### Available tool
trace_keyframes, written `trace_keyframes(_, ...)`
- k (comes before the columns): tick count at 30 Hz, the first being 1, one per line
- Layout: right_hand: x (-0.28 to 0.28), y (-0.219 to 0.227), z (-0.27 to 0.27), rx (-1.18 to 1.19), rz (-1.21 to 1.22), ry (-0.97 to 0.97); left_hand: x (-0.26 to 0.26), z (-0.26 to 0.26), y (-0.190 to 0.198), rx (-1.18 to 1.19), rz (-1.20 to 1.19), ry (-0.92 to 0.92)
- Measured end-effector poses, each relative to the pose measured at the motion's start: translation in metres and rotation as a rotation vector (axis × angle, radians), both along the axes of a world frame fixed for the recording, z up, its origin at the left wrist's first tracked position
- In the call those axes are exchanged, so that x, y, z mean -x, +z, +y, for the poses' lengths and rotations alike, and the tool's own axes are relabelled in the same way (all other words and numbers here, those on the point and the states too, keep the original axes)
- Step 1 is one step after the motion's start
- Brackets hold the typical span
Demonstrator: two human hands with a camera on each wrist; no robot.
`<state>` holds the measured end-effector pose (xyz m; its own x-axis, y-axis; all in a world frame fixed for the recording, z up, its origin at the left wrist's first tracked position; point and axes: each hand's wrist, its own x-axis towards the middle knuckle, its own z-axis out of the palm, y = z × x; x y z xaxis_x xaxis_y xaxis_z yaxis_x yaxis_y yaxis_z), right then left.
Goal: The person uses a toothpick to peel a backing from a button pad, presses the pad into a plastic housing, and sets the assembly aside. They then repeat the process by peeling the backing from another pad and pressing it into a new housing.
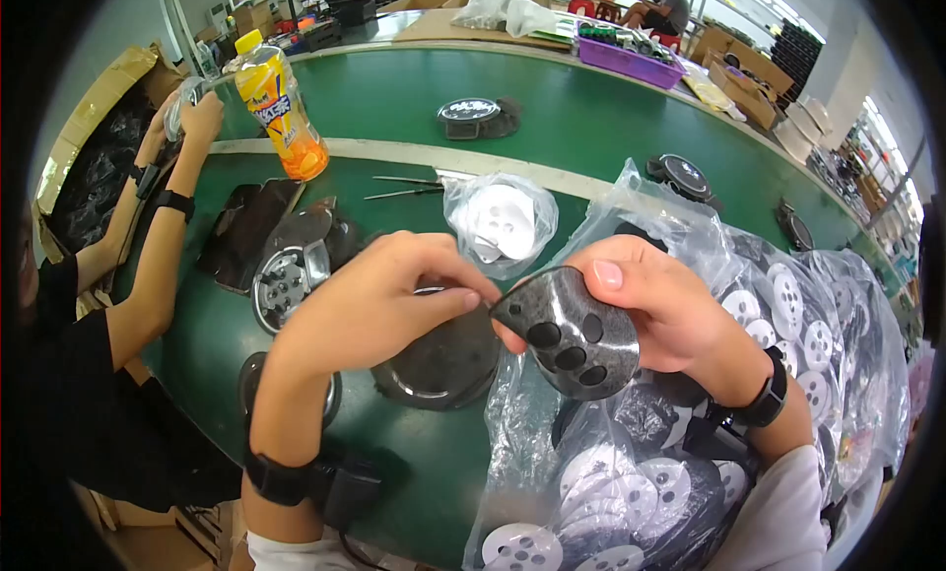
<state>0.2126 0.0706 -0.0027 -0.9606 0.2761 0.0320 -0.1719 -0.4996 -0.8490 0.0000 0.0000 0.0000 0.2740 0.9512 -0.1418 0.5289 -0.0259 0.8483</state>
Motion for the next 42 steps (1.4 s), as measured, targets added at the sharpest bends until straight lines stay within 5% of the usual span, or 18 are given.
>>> trace_keyframes(6, 0.005, -0.029, -0.003, 0.042, -0.158, -0.033, -0.007, 0.009, -0.024, 0.094, -0.473, 0.133)
trace_keyframes(11, 0.007, -0.038, 0.004, 0.176, 0.024, 0.015, -0.011, 0.004, -0.007, 0.204, -0.699, 0.238)
trace_keyframes(13, 0.007, -0.038, 0.008, 0.207, 0.056, 0.014, -0.013, 0.003, -0.006, 0.331, -1.082, 0.179)
trace_keyframes(19, 0.007, -0.043, 0.011, 0.278, 0.112, -0.008, -0.019, -0.004, -0.005, 0.224, -0.795, 0.190)
trace_keyframes(23, 0.006, -0.041, 0.014, 0.351, 0.178, 0.018, -0.009, -0.003, 0.001, 0.505, -0.912, 0.100)
trace_keyframes(25, 0.005, -0.042, 0.015, 0.397, 0.128, -0.022, -0.011, 0.000, -0.004, 0.403, -0.717, 0.012)
trace_keyframes(32, 0.006, -0.038, 0.015, 0.446, 0.204, 0.040, -0.005, -0.004, -0.014, 0.214, -0.631, -0.127)
trace_keyframes(35, 0.006, -0.024, 0.010, 0.403, 0.161, -0.047, -0.009, 0.001, -0.004, 0.215, -0.914, -0.089)
trace_keyframes(38, 0.002, 0.004, 0.002, -0.168, -0.074, -0.339, -0.017, 0.003, -0.001, 0.183, -1.037, 0.105)
trace_keyframes(39, -0.001, 0.015, -0.002, -0.172, -0.080, -0.332, -0.019, 0.003, 0.000, 0.192, -1.090, 0.146)
trace_keyframes(41, -0.006, 0.032, -0.006, -1.394, 0.021, -0.502, -0.032, -0.005, 0.010, 0.195, -1.088, 0.213)
trace_keyframes(42, -0.005, 0.036, -0.010, -1.399, 0.017, -0.483, -0.040, -0.010, 0.017, 0.226, -1.153, 0.277)
